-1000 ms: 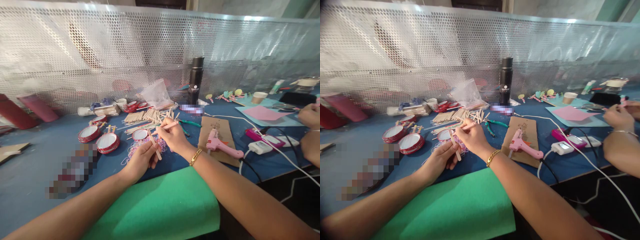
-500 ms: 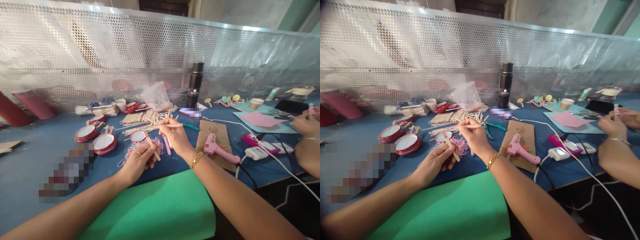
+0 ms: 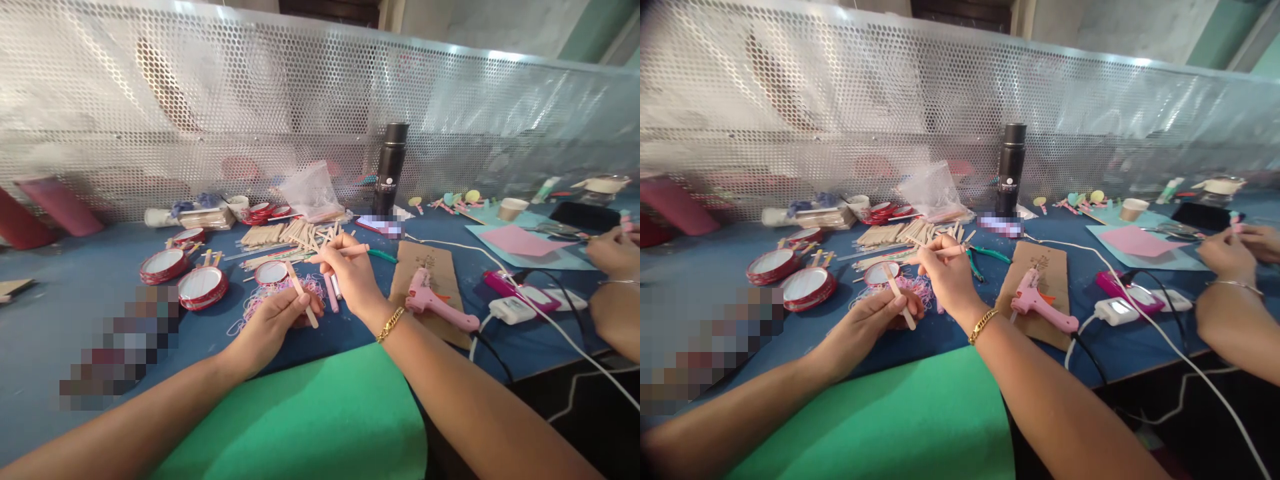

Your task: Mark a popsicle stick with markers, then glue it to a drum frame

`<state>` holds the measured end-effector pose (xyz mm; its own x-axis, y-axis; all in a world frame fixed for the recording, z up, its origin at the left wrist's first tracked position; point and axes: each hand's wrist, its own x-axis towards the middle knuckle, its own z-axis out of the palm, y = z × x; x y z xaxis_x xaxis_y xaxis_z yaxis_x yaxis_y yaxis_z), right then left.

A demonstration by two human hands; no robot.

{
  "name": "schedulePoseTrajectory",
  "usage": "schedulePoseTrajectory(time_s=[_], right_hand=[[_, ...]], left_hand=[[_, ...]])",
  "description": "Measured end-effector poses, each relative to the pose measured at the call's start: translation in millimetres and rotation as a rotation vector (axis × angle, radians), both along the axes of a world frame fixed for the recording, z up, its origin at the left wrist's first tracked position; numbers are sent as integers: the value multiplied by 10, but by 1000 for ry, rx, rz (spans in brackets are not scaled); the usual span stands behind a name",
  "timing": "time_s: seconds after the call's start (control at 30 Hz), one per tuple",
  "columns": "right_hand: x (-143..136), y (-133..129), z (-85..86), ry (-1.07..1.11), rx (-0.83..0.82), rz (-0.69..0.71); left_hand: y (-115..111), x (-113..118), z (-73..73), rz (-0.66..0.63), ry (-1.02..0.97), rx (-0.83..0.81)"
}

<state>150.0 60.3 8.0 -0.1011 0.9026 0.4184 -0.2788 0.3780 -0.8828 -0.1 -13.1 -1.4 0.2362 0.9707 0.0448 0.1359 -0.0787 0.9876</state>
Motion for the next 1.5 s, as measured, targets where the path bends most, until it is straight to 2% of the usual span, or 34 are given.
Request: schedulePoseTrajectory(time_s=[0.2,0.47,0.8,1.13,1.33,1.5], right_hand=[[4,-60,53,0,38,93],[17,-65,69,-28,39,51],[42,-107,70,-195,168,9],[4,-140,75,-237,183,14],[22,-81,48,-292,248,-67],[32,-96,61,-251,224,-40]], left_hand=[[-9,1,-13,76,70,-69],[-12,6,-14,52,135,-30],[1,12,-38,77,159,-19],[18,28,-26,87,181,-44],[21,10,-48,95,167,-24],[27,-1,-51,107,151,-38]])
